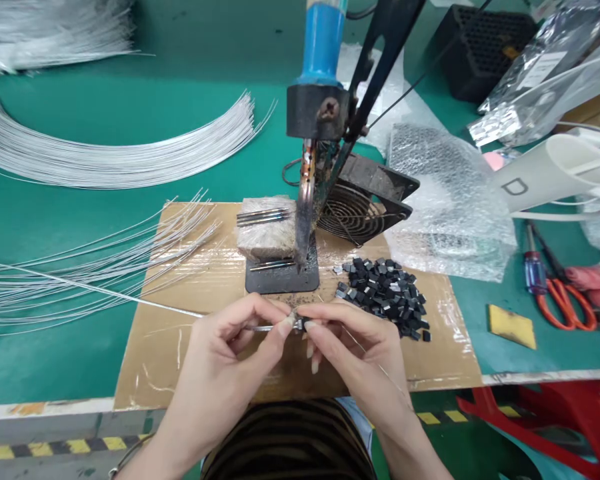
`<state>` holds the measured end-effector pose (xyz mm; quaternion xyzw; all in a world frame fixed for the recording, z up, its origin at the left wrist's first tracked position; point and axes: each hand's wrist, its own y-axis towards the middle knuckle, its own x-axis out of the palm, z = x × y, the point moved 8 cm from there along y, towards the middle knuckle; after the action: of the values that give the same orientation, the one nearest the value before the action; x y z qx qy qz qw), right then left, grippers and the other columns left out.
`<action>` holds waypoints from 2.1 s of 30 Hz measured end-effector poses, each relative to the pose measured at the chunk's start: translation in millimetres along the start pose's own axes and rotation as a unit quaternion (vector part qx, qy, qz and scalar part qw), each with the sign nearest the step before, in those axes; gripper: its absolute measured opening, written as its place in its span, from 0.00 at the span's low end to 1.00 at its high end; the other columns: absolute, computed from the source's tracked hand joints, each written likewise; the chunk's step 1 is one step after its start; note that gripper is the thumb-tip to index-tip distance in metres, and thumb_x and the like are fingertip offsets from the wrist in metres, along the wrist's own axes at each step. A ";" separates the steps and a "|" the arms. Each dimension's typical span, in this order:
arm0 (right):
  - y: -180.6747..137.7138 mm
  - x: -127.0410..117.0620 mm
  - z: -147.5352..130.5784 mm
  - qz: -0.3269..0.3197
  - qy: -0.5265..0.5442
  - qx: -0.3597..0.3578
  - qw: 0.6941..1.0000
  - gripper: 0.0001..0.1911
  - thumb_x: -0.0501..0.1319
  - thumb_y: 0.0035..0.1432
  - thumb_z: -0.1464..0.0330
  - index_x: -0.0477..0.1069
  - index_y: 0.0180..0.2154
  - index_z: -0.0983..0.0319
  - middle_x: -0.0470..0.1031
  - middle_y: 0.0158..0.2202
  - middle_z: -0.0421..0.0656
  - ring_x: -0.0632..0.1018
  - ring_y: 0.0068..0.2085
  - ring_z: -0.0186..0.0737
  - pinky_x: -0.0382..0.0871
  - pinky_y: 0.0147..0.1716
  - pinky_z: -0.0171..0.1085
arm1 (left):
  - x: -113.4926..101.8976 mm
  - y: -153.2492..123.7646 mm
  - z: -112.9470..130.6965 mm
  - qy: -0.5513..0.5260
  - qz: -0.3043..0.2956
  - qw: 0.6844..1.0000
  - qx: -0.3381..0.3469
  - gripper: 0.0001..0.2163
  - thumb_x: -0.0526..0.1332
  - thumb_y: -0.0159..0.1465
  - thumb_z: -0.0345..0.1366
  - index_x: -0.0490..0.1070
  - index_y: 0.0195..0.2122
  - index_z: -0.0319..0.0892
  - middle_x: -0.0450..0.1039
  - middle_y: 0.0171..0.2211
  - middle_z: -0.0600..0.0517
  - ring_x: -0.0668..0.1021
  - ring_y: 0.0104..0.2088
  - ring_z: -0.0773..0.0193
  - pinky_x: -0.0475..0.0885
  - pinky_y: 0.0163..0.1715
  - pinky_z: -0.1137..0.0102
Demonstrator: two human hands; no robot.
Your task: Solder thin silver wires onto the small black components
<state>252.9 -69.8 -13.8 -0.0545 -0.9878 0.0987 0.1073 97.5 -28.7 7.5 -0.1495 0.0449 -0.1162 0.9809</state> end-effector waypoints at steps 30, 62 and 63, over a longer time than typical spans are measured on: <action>-1.3 -2.2 -27.8 0.035 -0.209 -0.099 0.972 0.10 0.62 0.68 0.74 0.68 0.33 0.58 0.72 0.31 0.35 0.73 0.30 0.31 0.68 0.31 0.31 | -4.1 24.4 11.6 0.108 0.045 0.991 0.059 0.04 0.68 0.63 0.31 0.79 0.31 0.45 0.84 0.34 0.56 0.82 0.34 0.68 0.74 0.36 0.76; 18.9 -3.9 -39.0 0.119 -0.118 -0.096 0.981 0.11 0.65 0.64 0.73 0.70 0.29 0.57 0.86 0.47 0.44 0.84 0.54 0.47 0.74 0.59 0.48 | -6.8 38.5 29.5 0.111 0.073 0.988 0.082 0.04 0.68 0.64 0.32 0.78 0.31 0.46 0.83 0.33 0.57 0.83 0.35 0.65 0.74 0.34 0.74; 18.9 -4.0 -39.1 0.120 -0.118 -0.096 0.981 0.11 0.65 0.65 0.73 0.70 0.29 0.57 0.86 0.47 0.45 0.84 0.54 0.47 0.75 0.59 0.48 | -6.8 38.3 29.5 0.112 0.072 0.988 0.083 0.04 0.68 0.64 0.31 0.78 0.31 0.46 0.83 0.33 0.57 0.83 0.34 0.65 0.73 0.33 0.74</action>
<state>267.1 -44.7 18.9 -0.1707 -0.9847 0.0212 -0.0284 102.8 16.9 24.3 -0.0500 0.1549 -0.0641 0.9846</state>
